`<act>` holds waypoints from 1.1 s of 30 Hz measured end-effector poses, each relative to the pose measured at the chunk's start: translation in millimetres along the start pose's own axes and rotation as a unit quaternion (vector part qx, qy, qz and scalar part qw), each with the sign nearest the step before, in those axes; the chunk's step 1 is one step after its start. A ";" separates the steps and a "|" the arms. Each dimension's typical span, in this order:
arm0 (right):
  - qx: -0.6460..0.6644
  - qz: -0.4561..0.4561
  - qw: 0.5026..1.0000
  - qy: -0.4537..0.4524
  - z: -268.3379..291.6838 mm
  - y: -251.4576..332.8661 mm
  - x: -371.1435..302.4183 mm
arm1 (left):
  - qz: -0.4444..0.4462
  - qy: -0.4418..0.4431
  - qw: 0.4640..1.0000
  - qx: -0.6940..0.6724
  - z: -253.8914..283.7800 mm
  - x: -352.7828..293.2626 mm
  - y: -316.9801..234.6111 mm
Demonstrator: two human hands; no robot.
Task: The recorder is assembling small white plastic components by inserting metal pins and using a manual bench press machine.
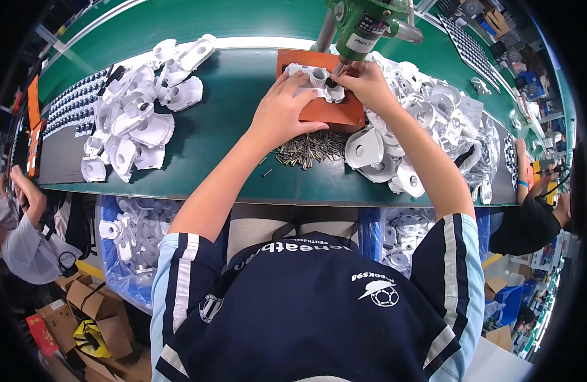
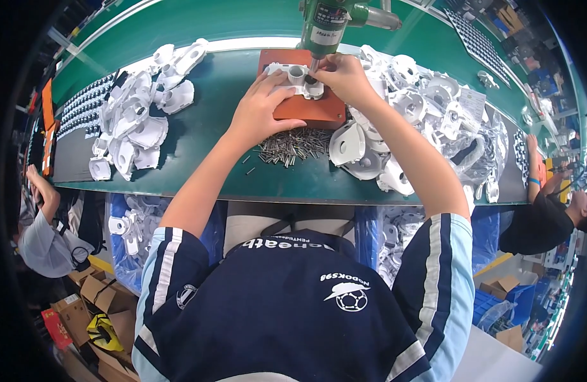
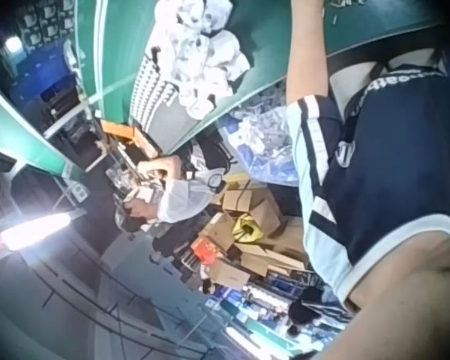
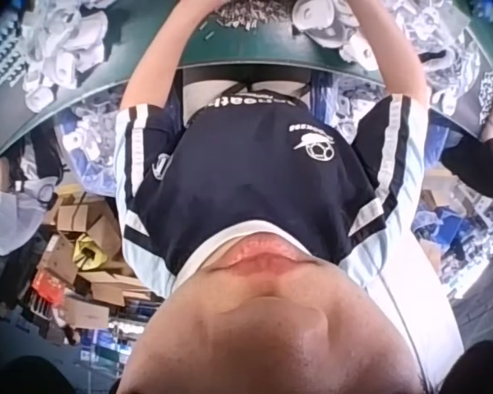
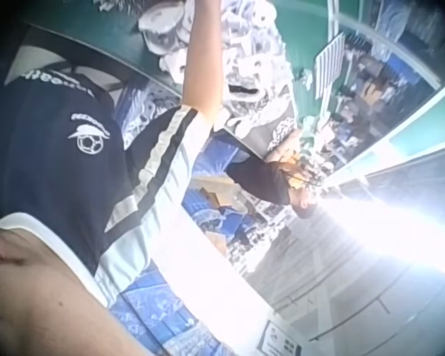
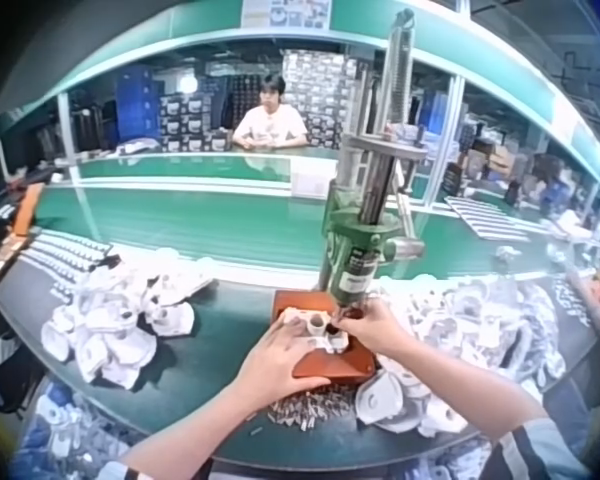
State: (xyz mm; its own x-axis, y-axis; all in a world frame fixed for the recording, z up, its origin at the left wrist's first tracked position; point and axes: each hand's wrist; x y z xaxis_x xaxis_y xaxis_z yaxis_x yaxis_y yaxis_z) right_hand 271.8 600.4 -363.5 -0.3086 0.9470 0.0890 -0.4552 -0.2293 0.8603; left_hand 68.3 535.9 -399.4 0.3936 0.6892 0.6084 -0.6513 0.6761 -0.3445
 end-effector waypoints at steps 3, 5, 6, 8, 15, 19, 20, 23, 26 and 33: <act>0.019 0.028 0.999 0.000 -0.5 -4.5 1.3 | -0.003 0.019 1.000 0.005 0.1 0.1 1.1; 0.001 0.012 1.000 0.001 -0.3 -3.5 1.1 | 0.003 0.013 1.000 0.005 1.1 0.0 -0.2; 0.000 0.012 1.000 0.001 -0.5 -3.0 0.8 | 0.003 0.013 1.000 0.005 0.4 0.0 0.1; 0.000 0.045 0.999 -0.006 -2.1 -1.0 0.5 | -0.014 0.000 1.000 0.009 -1.7 -0.4 2.2; -0.041 0.034 0.998 0.029 9.5 1.3 -5.1 | -0.010 0.003 1.000 -0.004 -2.5 -0.7 2.3; -0.087 0.000 0.995 0.053 16.7 17.7 -21.0 | 0.000 0.011 1.000 0.004 0.4 -1.8 2.1; -0.129 0.056 0.988 0.059 17.6 18.9 -24.5 | 0.000 0.018 1.000 0.006 0.5 -1.4 2.3; -0.217 0.083 0.972 0.036 12.6 21.4 -37.8 | 0.007 0.006 1.000 0.000 -1.5 -1.0 0.6; -0.327 0.139 0.933 0.049 8.7 18.4 -39.3 | -0.014 0.004 1.000 -0.002 -2.3 1.7 1.8; -0.410 0.141 0.901 0.035 46.2 40.5 -53.5 | -0.013 0.001 1.000 -0.012 -3.2 -1.4 4.6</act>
State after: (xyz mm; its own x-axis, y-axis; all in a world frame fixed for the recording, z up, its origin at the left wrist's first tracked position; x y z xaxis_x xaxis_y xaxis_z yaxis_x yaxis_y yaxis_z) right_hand 308.4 550.8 -310.2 -0.5478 0.8148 0.1900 -0.8047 -0.5752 0.1468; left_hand 66.8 538.9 -404.2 0.4108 0.6719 0.6163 -0.6255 0.6995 -0.3456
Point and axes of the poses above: each hand's wrist, its own x-axis towards the middle knuckle, its own z-axis out of the back of the hand, y = z × x, and after that the axes turned 2 degrees about y, right-handed
